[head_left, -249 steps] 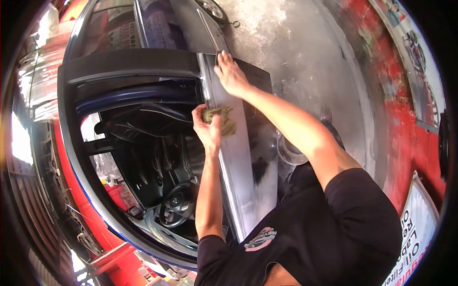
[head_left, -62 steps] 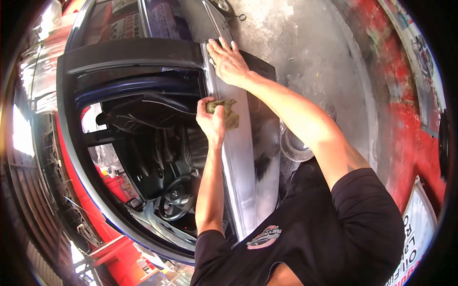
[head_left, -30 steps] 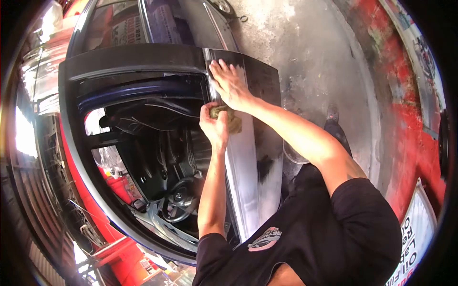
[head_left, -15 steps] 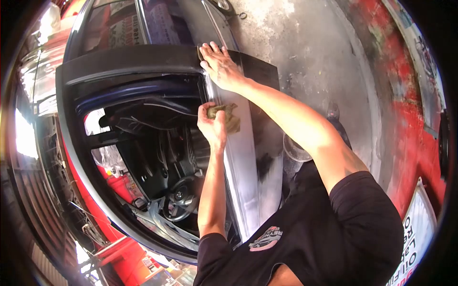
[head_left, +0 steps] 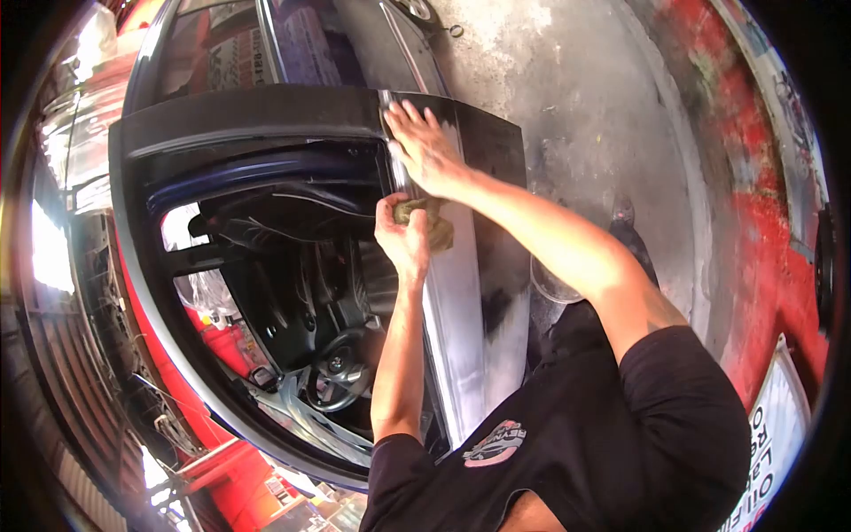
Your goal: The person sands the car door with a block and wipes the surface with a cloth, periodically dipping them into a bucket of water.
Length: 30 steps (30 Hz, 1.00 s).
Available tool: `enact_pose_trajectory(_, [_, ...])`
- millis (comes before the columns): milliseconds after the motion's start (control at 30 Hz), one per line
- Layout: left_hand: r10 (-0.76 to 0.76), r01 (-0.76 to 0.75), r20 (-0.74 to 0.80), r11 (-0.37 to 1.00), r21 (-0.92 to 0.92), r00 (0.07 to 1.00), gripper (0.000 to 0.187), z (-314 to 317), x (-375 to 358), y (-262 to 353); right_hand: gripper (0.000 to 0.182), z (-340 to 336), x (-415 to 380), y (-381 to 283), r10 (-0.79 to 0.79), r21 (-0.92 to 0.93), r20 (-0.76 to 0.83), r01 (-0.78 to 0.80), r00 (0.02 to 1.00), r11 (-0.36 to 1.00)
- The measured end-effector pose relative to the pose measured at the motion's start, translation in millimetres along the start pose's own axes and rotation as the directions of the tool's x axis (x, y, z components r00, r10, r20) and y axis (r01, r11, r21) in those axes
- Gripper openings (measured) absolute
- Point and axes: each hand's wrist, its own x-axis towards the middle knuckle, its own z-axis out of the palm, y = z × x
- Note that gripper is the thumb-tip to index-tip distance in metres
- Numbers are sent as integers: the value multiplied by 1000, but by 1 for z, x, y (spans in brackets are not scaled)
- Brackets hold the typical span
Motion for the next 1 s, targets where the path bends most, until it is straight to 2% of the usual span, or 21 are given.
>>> enact_pose_trajectory(67, [-39,39,13,999,-16,999,32,-1,0,5,64,-11,31,6,15,-4,-17,-15,1000,1000])
enact_pose_trajectory(167, [-42,42,17,999,9,999,31,-1,1,6,64,-8,16,-6,84,54,-32,-82,996,995])
enact_pose_trajectory(233, [49,-49,6,999,0,999,31,1,0,4,63,1,-15,-12,77,29,9,-77,997,997])
enact_pose_trajectory(367, [-63,63,3,996,-57,998,32,1,-2,9,63,-8,26,5,26,-25,-23,-27,999,999])
enact_pose_trajectory(433, [-43,43,0,999,-34,999,33,-3,-5,8,64,-10,32,4,80,52,-19,-79,997,996])
enact_pose_trajectory(500, [-42,42,19,999,-2,999,34,-1,0,7,63,3,6,-3,80,69,-60,-76,995,995])
enact_pose_trajectory(533, [46,-46,-3,999,1,999,34,1,0,1,63,2,-11,-11,99,58,-5,-99,995,993])
enact_pose_trajectory(633, [36,-36,-1,999,24,999,33,-1,-2,4,62,-5,-5,0,9,-42,-1,-9,1000,999])
enact_pose_trajectory(667, [-54,54,-9,998,-34,998,33,2,-2,7,61,-11,11,3,37,-2,-14,-37,999,999])
enact_pose_trajectory(700, [-53,53,-6,998,-37,999,33,4,-1,7,61,-15,28,6,50,-28,5,-50,999,998])
enact_pose_trajectory(767, [0,0,2,1000,-14,1000,28,1,-1,7,61,-14,31,0,124,48,-20,-123,992,991])
enact_pose_trajectory(833, [50,-49,10,999,-3,999,28,1,5,9,62,4,-7,1,58,2,-59,-58,997,998])
enact_pose_trajectory(900, [-8,8,-9,999,-34,1000,31,3,-2,8,61,3,-47,-3,25,-19,39,-24,999,1000])
enact_pose_trajectory(967, [-21,21,-2,1000,-13,1000,31,0,-2,16,60,-7,-26,3,-8,-92,30,11,1000,996])
enact_pose_trajectory(1000, [-12,12,6,997,-76,1000,29,2,-1,17,60,-12,-5,9,10,-109,6,-10,1000,994])
